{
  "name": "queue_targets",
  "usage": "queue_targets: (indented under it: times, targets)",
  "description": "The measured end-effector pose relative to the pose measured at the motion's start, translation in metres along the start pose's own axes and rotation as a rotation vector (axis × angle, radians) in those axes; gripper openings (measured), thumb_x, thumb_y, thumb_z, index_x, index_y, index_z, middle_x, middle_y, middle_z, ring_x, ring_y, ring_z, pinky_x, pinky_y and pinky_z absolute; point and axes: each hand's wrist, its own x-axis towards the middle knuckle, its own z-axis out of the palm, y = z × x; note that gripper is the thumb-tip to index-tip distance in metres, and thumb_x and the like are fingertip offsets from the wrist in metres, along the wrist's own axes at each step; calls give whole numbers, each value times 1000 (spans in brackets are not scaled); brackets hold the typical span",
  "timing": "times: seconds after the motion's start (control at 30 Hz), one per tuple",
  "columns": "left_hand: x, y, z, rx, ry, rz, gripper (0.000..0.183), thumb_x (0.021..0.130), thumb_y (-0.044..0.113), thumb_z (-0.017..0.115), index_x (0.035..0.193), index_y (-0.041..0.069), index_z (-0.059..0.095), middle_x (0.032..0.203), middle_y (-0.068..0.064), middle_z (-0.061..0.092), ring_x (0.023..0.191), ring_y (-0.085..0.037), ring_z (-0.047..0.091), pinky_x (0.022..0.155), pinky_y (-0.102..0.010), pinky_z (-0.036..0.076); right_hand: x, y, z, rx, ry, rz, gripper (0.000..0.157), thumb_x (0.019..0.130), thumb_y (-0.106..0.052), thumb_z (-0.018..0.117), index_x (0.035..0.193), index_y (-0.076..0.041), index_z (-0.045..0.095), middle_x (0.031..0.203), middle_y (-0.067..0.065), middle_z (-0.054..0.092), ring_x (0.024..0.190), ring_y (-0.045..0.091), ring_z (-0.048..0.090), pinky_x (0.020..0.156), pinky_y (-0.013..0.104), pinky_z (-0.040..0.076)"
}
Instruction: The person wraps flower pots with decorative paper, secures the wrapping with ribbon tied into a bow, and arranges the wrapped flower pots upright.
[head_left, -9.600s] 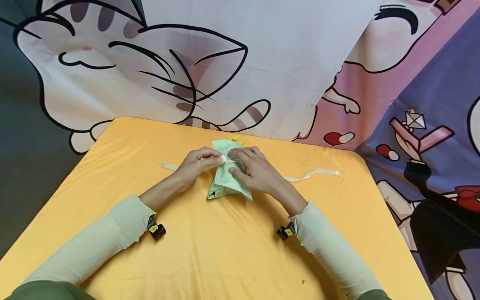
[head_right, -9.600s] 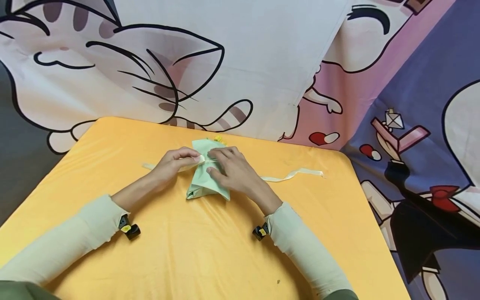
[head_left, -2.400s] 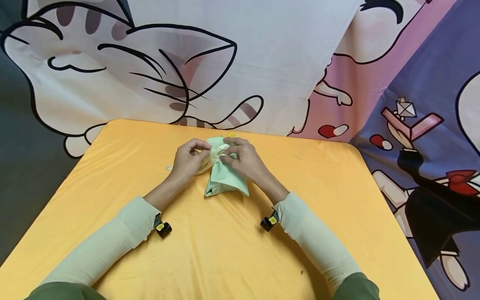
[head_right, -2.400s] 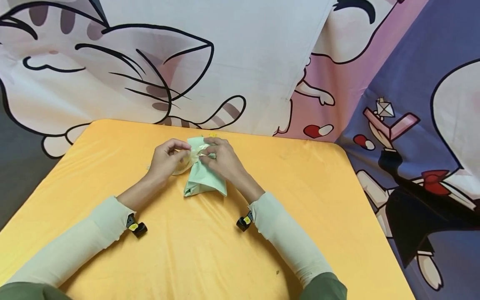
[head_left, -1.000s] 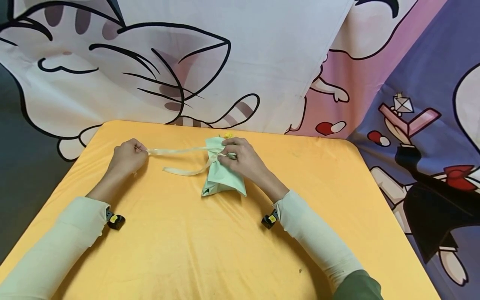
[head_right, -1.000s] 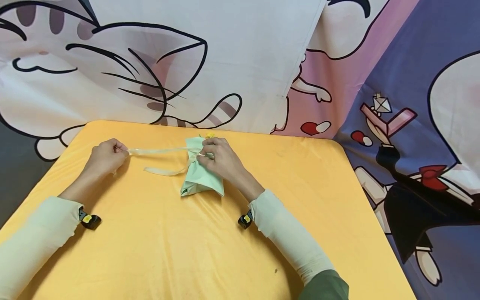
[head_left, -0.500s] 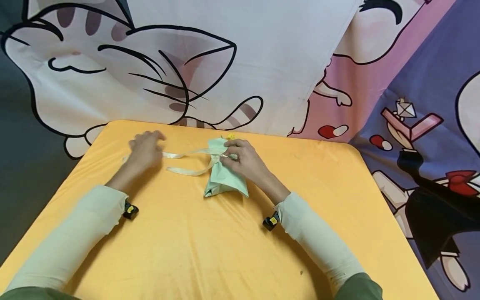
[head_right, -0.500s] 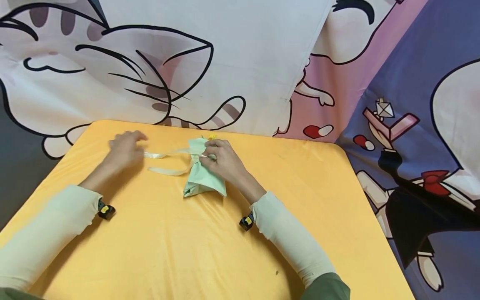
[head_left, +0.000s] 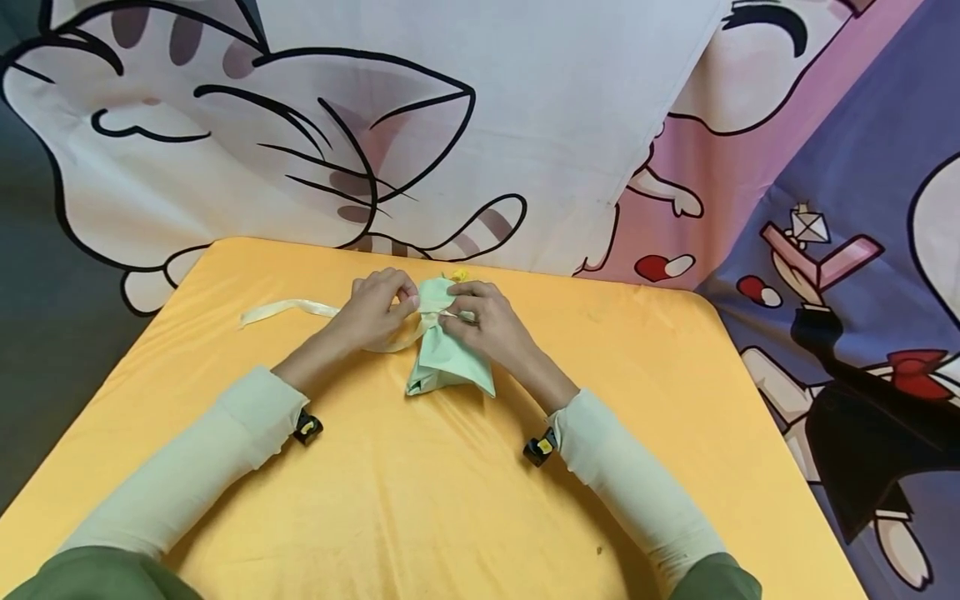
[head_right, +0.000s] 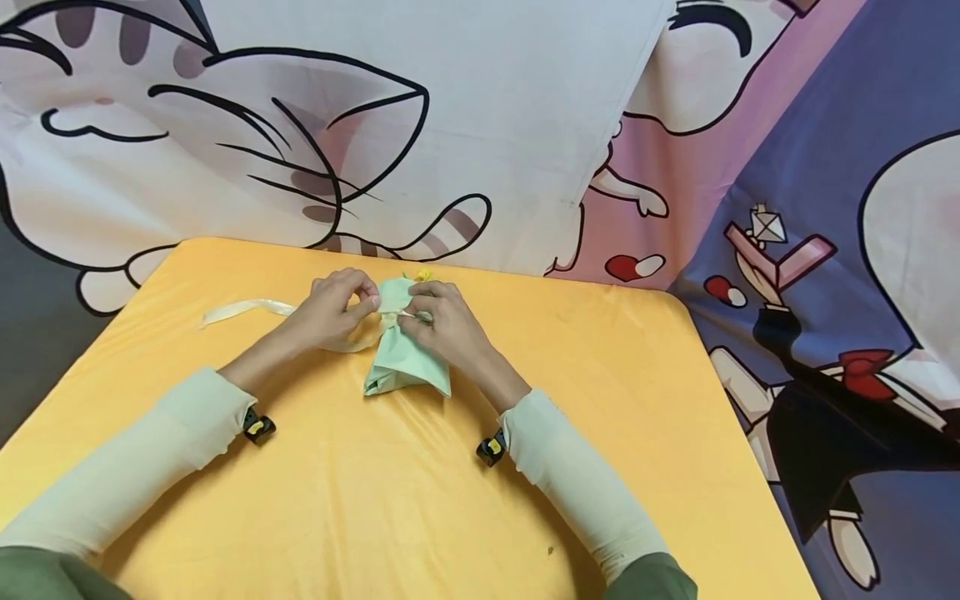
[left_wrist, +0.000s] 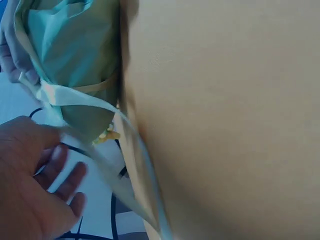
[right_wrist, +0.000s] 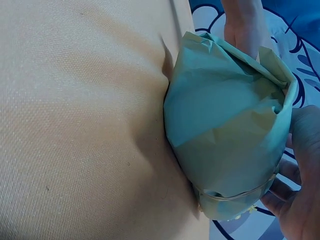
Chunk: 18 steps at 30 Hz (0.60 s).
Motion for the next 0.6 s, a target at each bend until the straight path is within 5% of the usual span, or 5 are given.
queue_targets:
  times: [0.17,0.27,0.43,0.6]
  targets:
    - [0,-2,5,34,21,98,22,113,23,68,131,9,71,120,-18,51,113,-38,40,98,-53,24,1,0,2,1,-1,-1,24,110,-28,74,98,-10,84,153,16,70,147,39,59,117,58,53]
    - [3,0,7,67,31,122,18,113,23,70,126,12,76,122,-16,47,114,-39,35,99,-54,23,1,0,2,8,2,8,25,110,-28,74,98,-9,85,153,16,70,148,38,58,117,58,54]
    - [5,3,7,76,54,87,14,116,19,63,118,8,72,132,-20,55,118,-41,39,102,-60,27,0,0,3,17,4,26,25,110,-28,74,96,-9,84,153,15,69,149,39,58,119,58,53]
    - [3,1,2,71,158,29,17,119,15,56,119,2,67,130,-23,61,119,-45,47,103,-65,31,-1,1,3,28,11,36,25,110,-29,73,96,-11,83,153,13,69,150,39,58,114,56,56]
